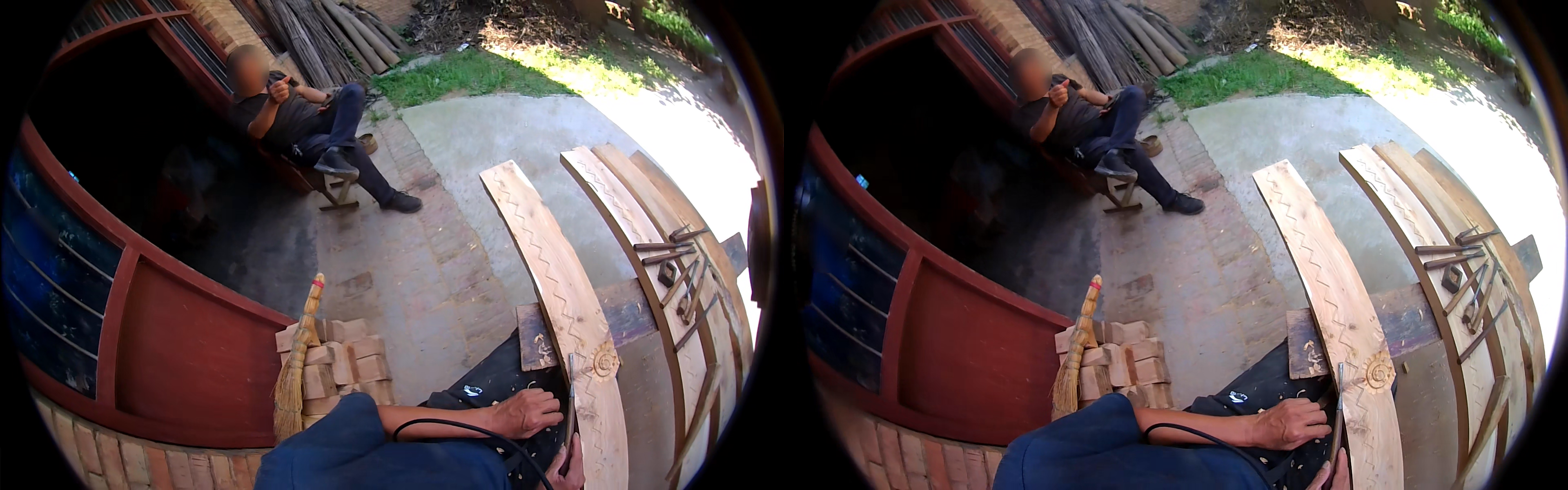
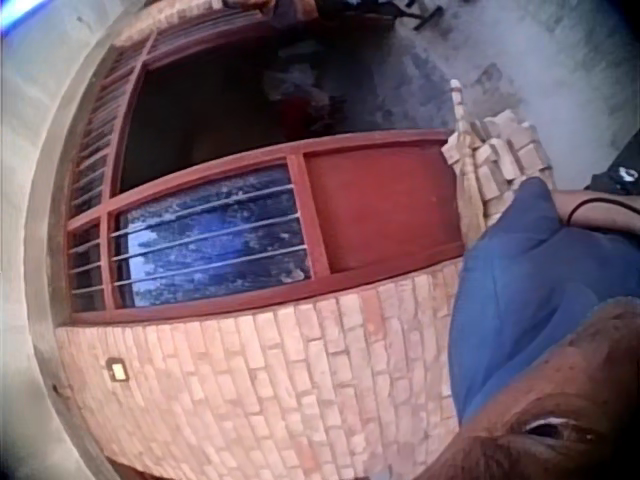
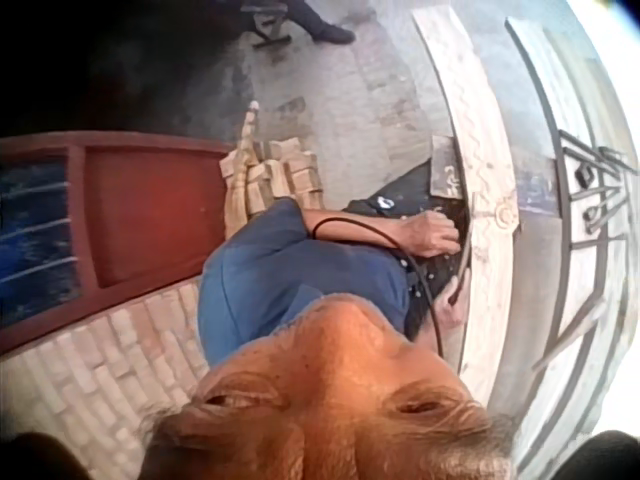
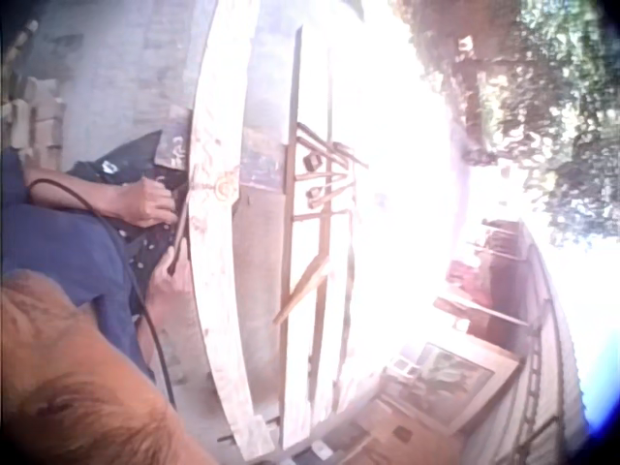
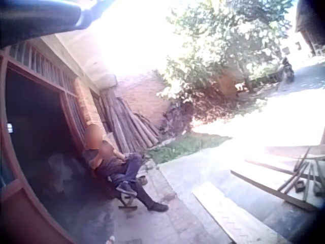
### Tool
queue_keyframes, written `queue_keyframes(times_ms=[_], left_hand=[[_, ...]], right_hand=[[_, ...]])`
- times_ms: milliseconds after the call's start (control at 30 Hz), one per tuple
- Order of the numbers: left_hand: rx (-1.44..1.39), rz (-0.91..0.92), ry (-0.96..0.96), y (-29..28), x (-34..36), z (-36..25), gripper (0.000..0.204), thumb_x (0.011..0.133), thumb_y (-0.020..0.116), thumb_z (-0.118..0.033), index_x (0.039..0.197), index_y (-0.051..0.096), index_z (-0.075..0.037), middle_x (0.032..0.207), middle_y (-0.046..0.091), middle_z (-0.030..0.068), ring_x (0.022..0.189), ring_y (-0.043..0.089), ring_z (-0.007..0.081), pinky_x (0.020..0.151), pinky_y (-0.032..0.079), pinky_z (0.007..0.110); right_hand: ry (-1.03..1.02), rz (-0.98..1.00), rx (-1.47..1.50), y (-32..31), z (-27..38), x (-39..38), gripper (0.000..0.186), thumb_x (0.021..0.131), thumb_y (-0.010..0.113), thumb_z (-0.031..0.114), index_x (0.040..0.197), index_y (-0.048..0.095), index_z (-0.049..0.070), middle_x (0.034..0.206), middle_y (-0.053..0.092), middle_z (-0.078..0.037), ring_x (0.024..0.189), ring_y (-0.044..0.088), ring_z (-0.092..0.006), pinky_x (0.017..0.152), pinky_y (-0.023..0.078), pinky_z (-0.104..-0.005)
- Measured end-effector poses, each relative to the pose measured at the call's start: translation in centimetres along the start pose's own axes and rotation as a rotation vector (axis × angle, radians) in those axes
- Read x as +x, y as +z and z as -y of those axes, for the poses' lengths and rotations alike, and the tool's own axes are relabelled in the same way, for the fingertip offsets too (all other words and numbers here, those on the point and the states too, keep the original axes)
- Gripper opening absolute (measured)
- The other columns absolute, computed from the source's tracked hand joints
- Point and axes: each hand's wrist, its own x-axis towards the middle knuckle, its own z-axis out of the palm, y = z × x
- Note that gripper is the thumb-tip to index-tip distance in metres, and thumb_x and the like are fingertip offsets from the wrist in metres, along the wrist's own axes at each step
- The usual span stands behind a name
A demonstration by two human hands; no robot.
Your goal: The person carves a decorative spiral and zigzag pattern into a long wooden plank using a chisel and a mallet. They repeatedly strike the chisel to deepen the grooves and refine the design on the plank's surface.
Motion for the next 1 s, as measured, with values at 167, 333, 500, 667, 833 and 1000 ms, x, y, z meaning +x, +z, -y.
queue_keyframes(times_ms=[167,333,500,667,833,1000], left_hand=[[0.004,0.141,-0.003,1.7,-3.0,0.4,0.015,0.095,0.073,-0.020,0.102,0.071,-0.007,0.092,0.060,0.0082,0.089,0.064,0.0281,0.074,0.050,0.042],[-0.065,0.214,-0.086,2.9,-4.0,0.8,0.017,0.092,0.075,-0.021,0.088,0.071,-0.006,0.093,0.065,0.0113,0.094,0.067,0.0329,0.080,0.053,0.047],[-0.105,0.235,-0.102,3.4,-4.3,1.5,0.017,0.093,0.075,-0.021,0.088,0.070,-0.006,0.092,0.064,0.0116,0.093,0.067,0.0340,0.080,0.053,0.048],[-0.130,0.234,-0.123,3.4,-4.9,2.3,0.019,0.096,0.073,-0.020,0.088,0.067,-0.004,0.088,0.060,0.0121,0.089,0.066,0.0345,0.075,0.054,0.048],[-0.215,0.283,-0.156,3.4,-3.2,2.9,0.019,0.098,0.073,-0.019,0.090,0.068,-0.003,0.087,0.059,0.0118,0.086,0.065,0.0335,0.075,0.055,0.048],[-0.163,0.265,-0.213,2.4,-0.8,2.9,0.009,0.094,0.079,-0.015,0.100,0.079,-0.008,0.085,0.067,0.0073,0.081,0.070,0.0291,0.072,0.060,0.041]], right_hand=[[-0.008,-0.086,0.032,0.4,-0.6,-1.5,0.033,0.097,0.081,0.010,0.129,0.081,0.008,0.116,0.081,-0.020,0.102,0.078,-0.0386,0.090,0.062,-0.0454],[-0.117,-0.107,0.022,0.0,0.8,-1.5,0.034,0.097,0.082,0.013,0.131,0.081,0.013,0.108,0.080,-0.018,0.094,0.077,-0.0380,0.085,0.062,-0.0459],[-0.081,-0.014,-0.067,0.4,0.6,-2.2,0.035,0.098,0.081,0.021,0.133,0.081,0.018,0.090,0.074,-0.014,0.078,0.069,-0.0346,0.074,0.057,-0.0482],[-0.020,-0.015,0.020,0.9,-0.3,-1.7,0.034,0.100,0.080,0.019,0.134,0.080,0.015,0.106,0.081,-0.016,0.087,0.077,-0.0352,0.077,0.062,-0.0445],[0.002,-0.067,0.116,1.2,-5.0,0.7,0.032,0.100,0.072,0.004,0.132,0.075,-0.001,0.110,0.080,-0.022,0.090,0.080,-0.0341,0.076,0.062,-0.0408],[0.082,-0.137,0.000,-1.5,-6.3,6.0,0.038,0.089,0.079,-0.004,0.127,0.076,0.000,0.084,0.074,-0.017,0.066,0.070,-0.0291,0.062,0.053,-0.0396]])
